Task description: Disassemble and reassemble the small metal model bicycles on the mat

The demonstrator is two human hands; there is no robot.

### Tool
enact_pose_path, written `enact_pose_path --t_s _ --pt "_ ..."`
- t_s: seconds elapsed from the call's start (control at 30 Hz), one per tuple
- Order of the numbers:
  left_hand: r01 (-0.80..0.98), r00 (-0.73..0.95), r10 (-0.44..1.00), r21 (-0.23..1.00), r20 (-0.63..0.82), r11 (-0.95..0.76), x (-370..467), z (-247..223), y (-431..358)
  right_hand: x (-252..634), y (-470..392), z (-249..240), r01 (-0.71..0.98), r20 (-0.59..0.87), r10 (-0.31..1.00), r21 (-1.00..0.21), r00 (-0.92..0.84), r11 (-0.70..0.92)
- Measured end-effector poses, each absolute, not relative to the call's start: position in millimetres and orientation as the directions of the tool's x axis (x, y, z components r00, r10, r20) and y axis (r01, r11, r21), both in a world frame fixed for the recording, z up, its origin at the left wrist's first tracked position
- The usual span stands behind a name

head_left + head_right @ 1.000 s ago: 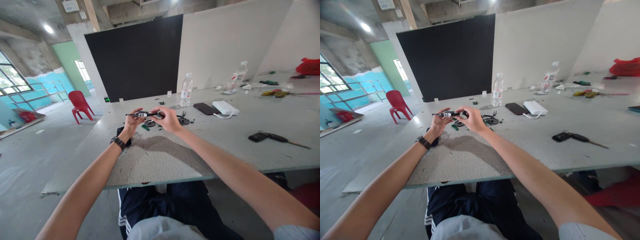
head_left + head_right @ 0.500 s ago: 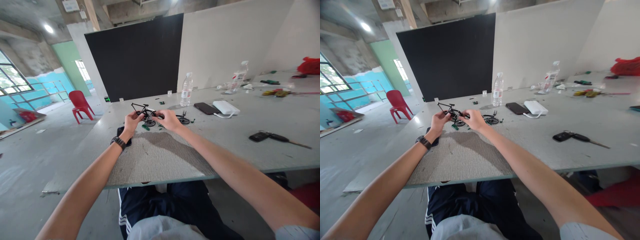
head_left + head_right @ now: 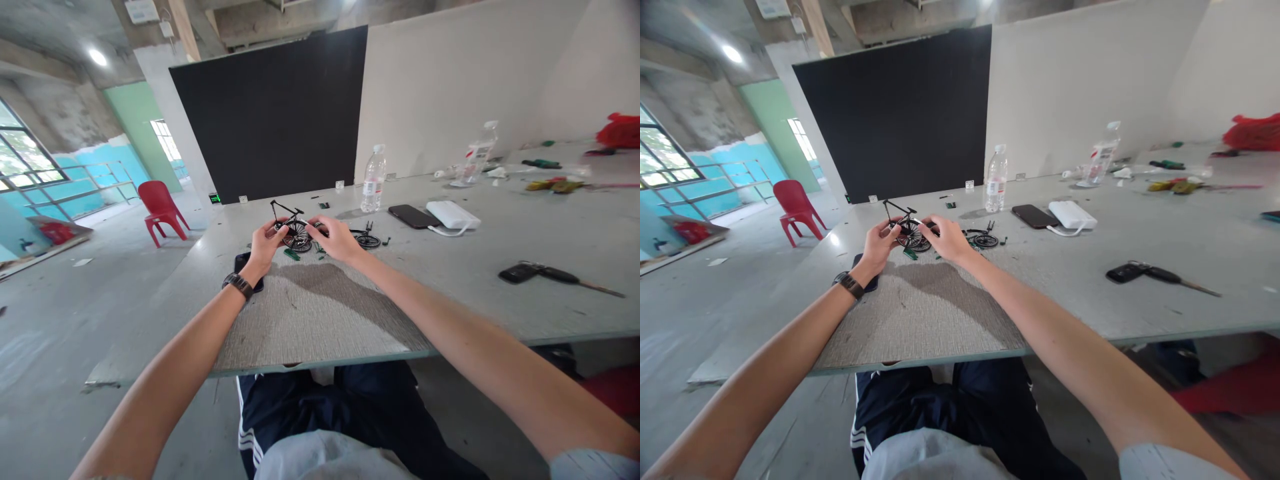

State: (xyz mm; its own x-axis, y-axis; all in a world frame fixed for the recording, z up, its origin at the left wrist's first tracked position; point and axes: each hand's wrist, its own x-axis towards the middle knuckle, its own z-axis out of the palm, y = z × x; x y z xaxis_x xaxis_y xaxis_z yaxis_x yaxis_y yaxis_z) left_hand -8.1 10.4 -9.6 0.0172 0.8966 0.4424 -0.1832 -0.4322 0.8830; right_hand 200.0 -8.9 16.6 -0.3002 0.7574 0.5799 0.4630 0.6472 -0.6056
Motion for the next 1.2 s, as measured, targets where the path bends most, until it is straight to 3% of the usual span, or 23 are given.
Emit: enact_pose_path --t_s 0.33,0.63,1.2 --pt "-0.213 -0.002 0.914 0.893 0.405 -0.396 -6.7 -12.1 11.0 199.6 -4.2 14.4 0.451 0.521 0.759 -0.611 -0.389 0.651" --pt "-0.247 0.202 0.930 0.935 0.306 -0.254 -5.5 -7.5 0.9 203.4 -0.3 12.4 0.503 0.533 0.785 -0.608 -0.317 0.615" --pt "-0.256 0.223 0.905 0.917 0.363 -0.305 -5.2 -10.5 4.4 204.5 4.1 9.7 0.533 0.579 0.769 -0.575 -0.271 0.621"
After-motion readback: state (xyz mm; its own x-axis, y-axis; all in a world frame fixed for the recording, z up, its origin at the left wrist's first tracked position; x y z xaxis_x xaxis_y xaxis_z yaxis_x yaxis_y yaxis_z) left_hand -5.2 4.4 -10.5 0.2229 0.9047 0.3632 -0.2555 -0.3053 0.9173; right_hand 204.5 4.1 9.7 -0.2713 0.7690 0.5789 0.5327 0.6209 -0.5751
